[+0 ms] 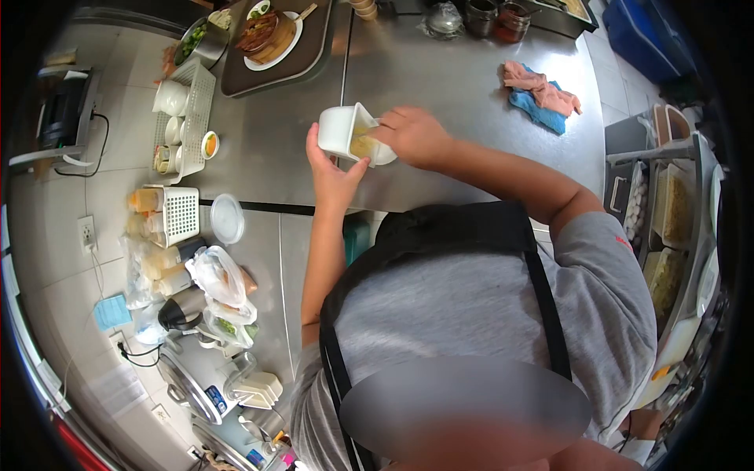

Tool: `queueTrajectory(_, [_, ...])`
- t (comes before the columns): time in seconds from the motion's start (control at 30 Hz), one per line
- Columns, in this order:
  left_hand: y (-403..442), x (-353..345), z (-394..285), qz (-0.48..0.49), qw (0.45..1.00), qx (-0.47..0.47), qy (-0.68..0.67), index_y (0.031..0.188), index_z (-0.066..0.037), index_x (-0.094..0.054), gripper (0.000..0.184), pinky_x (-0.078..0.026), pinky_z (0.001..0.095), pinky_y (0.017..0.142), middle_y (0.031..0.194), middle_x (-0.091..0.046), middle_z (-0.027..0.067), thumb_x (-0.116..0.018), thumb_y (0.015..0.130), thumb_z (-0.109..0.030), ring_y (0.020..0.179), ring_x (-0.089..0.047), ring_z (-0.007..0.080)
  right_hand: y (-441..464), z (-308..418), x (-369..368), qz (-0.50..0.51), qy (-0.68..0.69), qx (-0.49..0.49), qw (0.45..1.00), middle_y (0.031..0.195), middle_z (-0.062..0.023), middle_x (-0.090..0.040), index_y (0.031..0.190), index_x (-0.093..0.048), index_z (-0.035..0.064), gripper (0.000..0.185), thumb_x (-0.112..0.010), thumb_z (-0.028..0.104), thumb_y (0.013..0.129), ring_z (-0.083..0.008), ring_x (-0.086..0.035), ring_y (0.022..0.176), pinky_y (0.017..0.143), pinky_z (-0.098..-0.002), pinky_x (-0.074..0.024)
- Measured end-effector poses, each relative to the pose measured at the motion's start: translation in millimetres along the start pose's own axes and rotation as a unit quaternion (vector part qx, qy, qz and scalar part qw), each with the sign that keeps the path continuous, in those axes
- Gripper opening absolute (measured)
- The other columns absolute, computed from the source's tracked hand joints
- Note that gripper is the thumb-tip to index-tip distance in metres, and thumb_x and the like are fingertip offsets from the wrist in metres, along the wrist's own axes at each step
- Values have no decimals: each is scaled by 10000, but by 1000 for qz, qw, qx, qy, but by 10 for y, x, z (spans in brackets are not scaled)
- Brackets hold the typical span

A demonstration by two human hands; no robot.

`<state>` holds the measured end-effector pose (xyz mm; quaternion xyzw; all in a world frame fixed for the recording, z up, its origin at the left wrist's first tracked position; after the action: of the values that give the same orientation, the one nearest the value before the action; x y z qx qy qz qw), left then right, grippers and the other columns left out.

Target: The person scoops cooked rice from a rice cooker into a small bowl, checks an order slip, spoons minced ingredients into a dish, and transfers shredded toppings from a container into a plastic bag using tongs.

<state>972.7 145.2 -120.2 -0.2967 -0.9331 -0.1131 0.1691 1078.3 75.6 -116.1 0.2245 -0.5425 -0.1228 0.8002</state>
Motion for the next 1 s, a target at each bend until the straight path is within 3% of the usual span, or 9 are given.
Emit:
queueTrajectory(0.2, [24,-22,-158,-2,984,-84,157,1235,-17,-199,879,-294,374,920,1194,-291,187,-715,525,-70,1102,-320,322,-167,-82,-150,13,8,-23,1000,806,-31,-485,817,-549,126,166,-506,114,656,-209,-474,784,641,-317,-408])
queueTrajectory(0.33, [15,-40,-208,-2,982,-87,170,1228,-15,-214,865,-298,378,914,1179,-312,192,-716,527,-76,1097,-322,335,-166,-110,-28,-32,17,-66,997,830,-48,-482,848,-538,116,193,-506,101,659,-223,-472,788,654,-335,-407])
queueTrajectory(0.63, [66,41,-159,-7,982,-46,184,1236,-31,-213,866,-309,363,907,1185,-311,188,-715,532,-74,1099,-333,327,-368,-190,-246,74,28,-159,984,849,-79,-490,890,-531,94,229,-488,73,666,-247,-483,795,675,-347,-414])
queueTrajectory(0.73, [32,-18,-240,0,980,-47,195,1236,-30,-213,866,-310,365,906,1183,-312,187,-716,532,-75,1101,-332,326,-227,8,-35,-6,66,-102,993,845,-84,-491,897,-531,97,237,-494,71,665,-250,-488,794,684,-343,-415])
queueTrajectory(0.83, [52,-57,-260,7,981,-65,182,1235,-30,-214,868,-309,367,906,1180,-313,189,-717,530,-75,1099,-333,327,-207,52,-153,-2,71,-56,996,854,-87,-487,899,-530,100,237,-492,66,668,-248,-487,794,680,-334,-415])
queueTrajectory(0.93, [79,-2,-251,1,977,-72,201,1242,-31,-202,877,-303,360,918,1203,-289,178,-715,531,-58,1114,-322,306,-364,-150,-257,78,22,-88,993,873,-88,-482,902,-522,96,236,-493,74,669,-250,-486,802,683,-336,-415])
queueTrajectory(1.0, [52,-9,-214,11,976,-50,211,1256,-31,-176,898,-293,343,945,1251,-239,155,-711,535,-25,1149,-300,262,-329,-194,-169,58,33,-111,992,885,-86,-480,912,-517,94,243,-492,72,671,-253,-486,815,686,-342,-418])
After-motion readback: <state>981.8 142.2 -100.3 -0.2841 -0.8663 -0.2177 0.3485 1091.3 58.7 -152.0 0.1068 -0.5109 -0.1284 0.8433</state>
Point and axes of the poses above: each hand's wrist, its own y-axis towards the middle knuckle, its own x-axis out of the back of the hand, z = x × y, the point moved 8 cm from there along y, towards the middle knuckle
